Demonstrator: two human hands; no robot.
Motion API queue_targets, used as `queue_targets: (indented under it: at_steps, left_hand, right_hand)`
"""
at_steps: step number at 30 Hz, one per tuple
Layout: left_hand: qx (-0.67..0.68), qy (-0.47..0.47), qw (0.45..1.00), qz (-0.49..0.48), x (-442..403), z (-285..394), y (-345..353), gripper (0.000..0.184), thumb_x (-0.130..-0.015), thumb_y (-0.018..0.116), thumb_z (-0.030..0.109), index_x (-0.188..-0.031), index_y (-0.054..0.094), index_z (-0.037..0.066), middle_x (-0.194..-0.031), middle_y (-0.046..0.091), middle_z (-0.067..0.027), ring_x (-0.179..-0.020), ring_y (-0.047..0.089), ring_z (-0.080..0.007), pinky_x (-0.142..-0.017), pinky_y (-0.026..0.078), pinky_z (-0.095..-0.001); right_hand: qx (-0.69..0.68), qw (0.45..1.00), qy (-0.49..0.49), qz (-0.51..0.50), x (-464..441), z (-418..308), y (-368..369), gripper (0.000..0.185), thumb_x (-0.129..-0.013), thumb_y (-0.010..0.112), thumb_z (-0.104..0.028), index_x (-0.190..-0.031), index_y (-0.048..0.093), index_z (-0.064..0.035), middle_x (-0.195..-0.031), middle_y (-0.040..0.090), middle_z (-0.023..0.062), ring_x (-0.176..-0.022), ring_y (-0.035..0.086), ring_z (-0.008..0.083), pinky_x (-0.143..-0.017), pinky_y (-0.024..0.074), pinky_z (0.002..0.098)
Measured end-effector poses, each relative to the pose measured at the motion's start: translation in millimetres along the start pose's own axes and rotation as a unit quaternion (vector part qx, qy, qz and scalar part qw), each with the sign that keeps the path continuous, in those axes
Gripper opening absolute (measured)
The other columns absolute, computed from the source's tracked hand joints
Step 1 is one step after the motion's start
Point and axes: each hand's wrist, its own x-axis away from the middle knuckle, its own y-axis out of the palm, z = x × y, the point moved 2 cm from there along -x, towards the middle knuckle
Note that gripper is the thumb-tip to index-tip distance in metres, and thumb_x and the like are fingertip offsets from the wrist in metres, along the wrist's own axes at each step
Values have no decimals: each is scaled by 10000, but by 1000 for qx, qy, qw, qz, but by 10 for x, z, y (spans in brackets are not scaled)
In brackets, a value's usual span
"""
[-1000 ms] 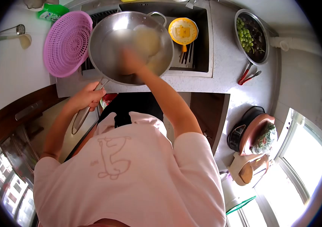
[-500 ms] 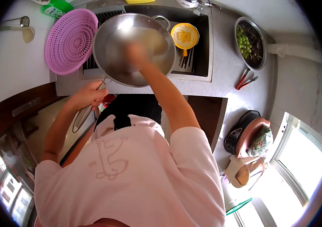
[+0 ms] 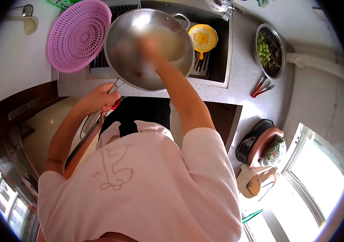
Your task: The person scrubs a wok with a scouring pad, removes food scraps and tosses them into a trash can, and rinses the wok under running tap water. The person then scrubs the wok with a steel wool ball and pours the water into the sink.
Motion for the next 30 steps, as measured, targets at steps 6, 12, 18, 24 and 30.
queue_targets:
  at_steps: [6,12,18,24,30]
  left_hand:
    - [-1,-3,1000,11,-13,8,4,182,-914,541,162,-838,418,52,-639,424,0,-447,402,-68,-402,397,-261]
    - [3,-11,1000,20,1,19,51,190,-913,542,156,-815,412,59,-608,414,8,-433,389,-63,-402,400,-263]
    - [-2,9,1000,11,0,85,84,166,-914,532,149,-828,413,72,-569,381,29,-420,352,-60,-393,366,-259]
    - [9,-14,1000,5,-2,103,97,139,-919,526,156,-871,415,90,-568,358,44,-422,324,-46,-381,339,-249]
    - [-2,-14,1000,6,35,178,139,142,-923,529,163,-876,416,91,-574,357,54,-425,325,-40,-376,336,-245]
  right_hand:
    - [30,998,-11,49,-132,226,10,115,-781,628,-145,-785,728,-88,-792,670,149,-785,653,339,-735,526,418]
    - [112,986,104,60,-117,592,29,131,-819,625,-159,-833,735,-90,-906,686,156,-890,652,358,-796,524,437]
    - [114,984,123,-59,214,866,-365,368,-810,671,-182,-1150,596,-64,-950,680,168,-926,657,319,-828,517,394]
    - [-59,985,113,112,791,686,-1207,328,-746,722,-159,-1046,667,-37,-863,685,194,-842,668,348,-757,526,411]
    - [87,980,124,128,1045,1375,-1383,486,-763,741,-282,-1140,602,-8,-784,689,162,-772,683,287,-660,528,395]
